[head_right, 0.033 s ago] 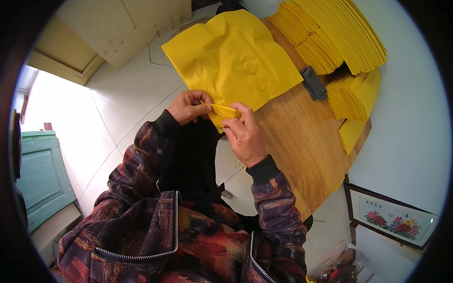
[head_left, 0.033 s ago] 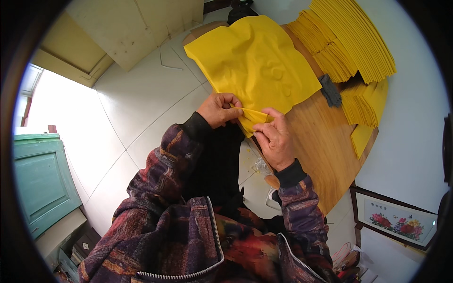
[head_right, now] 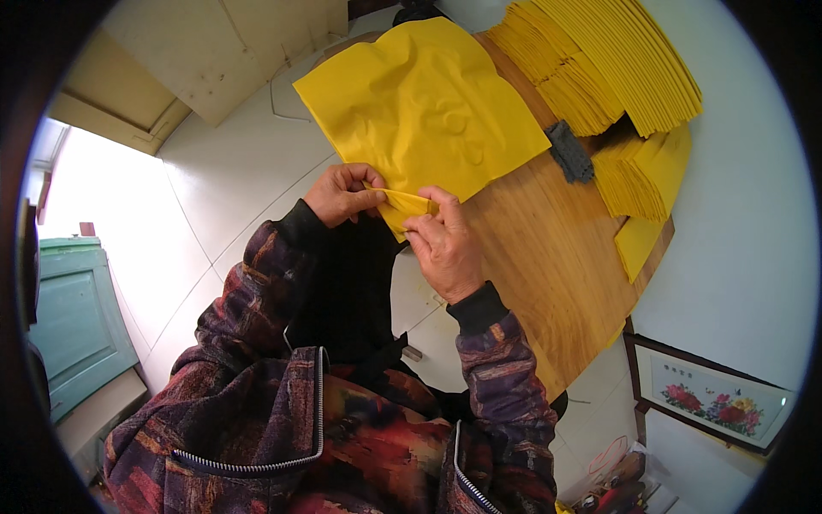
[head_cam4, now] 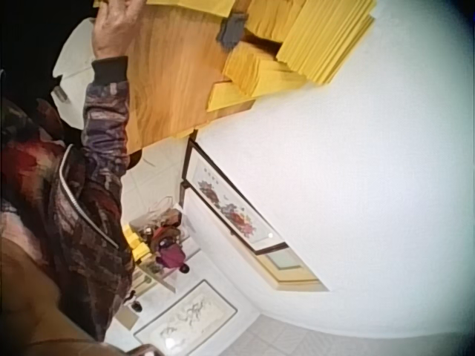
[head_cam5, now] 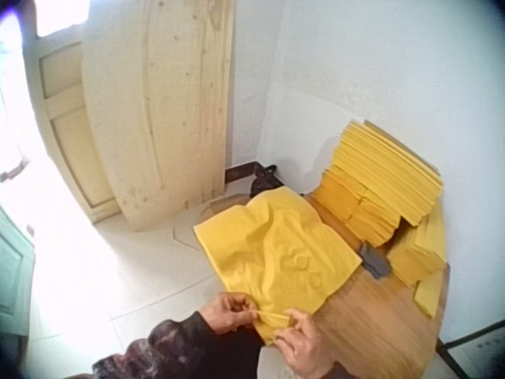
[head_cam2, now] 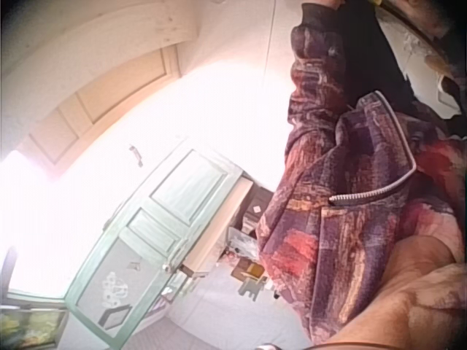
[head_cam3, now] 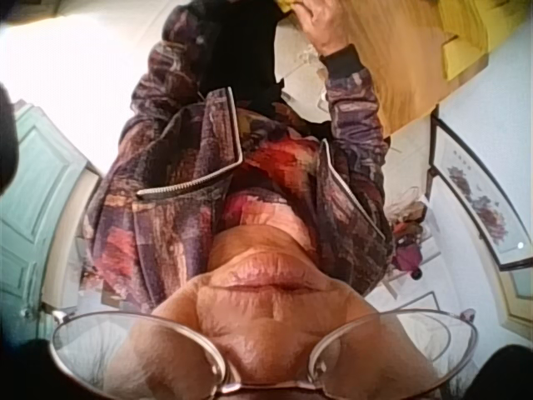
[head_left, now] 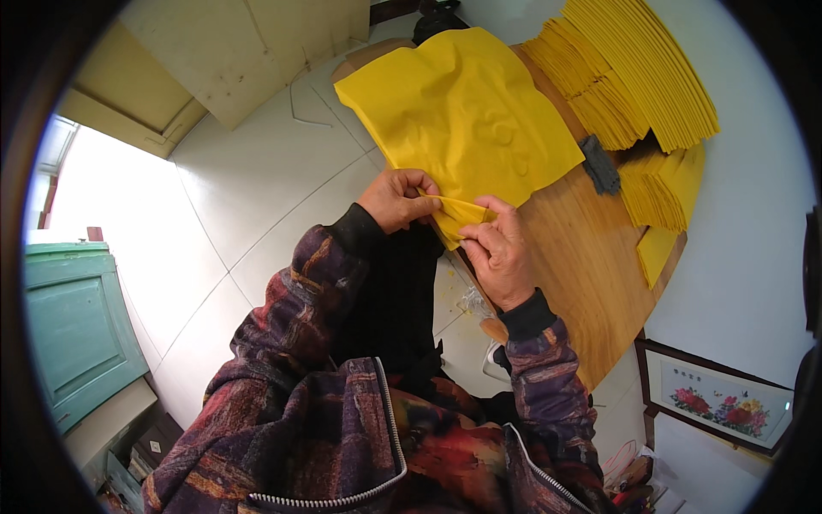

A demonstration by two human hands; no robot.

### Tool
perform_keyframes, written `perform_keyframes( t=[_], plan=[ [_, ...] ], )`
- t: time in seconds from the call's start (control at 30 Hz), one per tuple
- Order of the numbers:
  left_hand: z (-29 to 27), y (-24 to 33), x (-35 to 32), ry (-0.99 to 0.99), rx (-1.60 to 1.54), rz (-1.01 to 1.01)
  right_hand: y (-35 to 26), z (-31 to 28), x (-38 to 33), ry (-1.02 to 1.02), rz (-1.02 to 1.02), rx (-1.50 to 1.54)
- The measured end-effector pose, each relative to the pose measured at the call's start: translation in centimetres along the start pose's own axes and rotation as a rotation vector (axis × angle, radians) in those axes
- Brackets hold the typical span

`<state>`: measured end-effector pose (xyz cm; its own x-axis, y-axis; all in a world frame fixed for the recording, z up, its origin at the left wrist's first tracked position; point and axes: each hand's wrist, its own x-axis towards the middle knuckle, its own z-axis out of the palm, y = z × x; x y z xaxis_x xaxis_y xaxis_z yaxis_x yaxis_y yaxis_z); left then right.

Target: The person folds yellow paper sheets on a wooden table, smoothing each fold with both hands. They repeatedly pick up sheets, fold them in half, press the crease, and place them into a growing stack. A small dark cloth is used to wipe the table surface between folds.

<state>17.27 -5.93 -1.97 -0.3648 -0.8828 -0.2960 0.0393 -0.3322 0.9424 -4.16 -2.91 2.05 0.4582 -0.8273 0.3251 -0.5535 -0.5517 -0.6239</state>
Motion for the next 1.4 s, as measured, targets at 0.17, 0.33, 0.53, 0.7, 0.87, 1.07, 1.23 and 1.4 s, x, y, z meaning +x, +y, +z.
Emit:
perform_keyframes(
  t=[0.17, 0.33, 0.53, 0.7, 0.87, 1.07, 1.23, 1.4],
  plan=[
    [-0.1, 0.1, 0.0, -0.016, -0.012, 0.017, -0.1, -0.4, 0.5, -0.039, 0.165, 0.230],
    [-0.2, 0.1, 0.0, -0.022, 0.004, 0.010, -0.1, -0.8, 1.2, -0.083, 0.295, 0.331],
    [-0.1, 0.1, -0.1, 0.033, 0.008, -0.007, 1.7, -2.0, 0.7, -0.040, 0.280, 0.434],
    [0.1, 0.1, 0.0, 0.033, -0.003, 0.034, 8.6, -6.4, 1.6, 0.350, 0.434, -0.008],
    [0.2, 0.0, 0.0, 0.049, -0.037, 0.048, 14.5, -8.7, 3.5, 0.440, 0.563, -0.557],
    [0.0, 0.4, 0.0, 0.057, 0.000, -0.044, 18.9, -9.7, 4.4, 0.372, 0.643, -0.686],
    [-0.1, 0.3, 0.0, 0.039, 0.022, -0.001, 20.7, -10.9, 4.6, 0.281, 0.634, -0.744],
    [0.1, 0.5, 0.0, 0.036, 0.013, -0.027, 16.0, -10.9, 4.8, 0.370, 0.484, -0.644]
  ],
)
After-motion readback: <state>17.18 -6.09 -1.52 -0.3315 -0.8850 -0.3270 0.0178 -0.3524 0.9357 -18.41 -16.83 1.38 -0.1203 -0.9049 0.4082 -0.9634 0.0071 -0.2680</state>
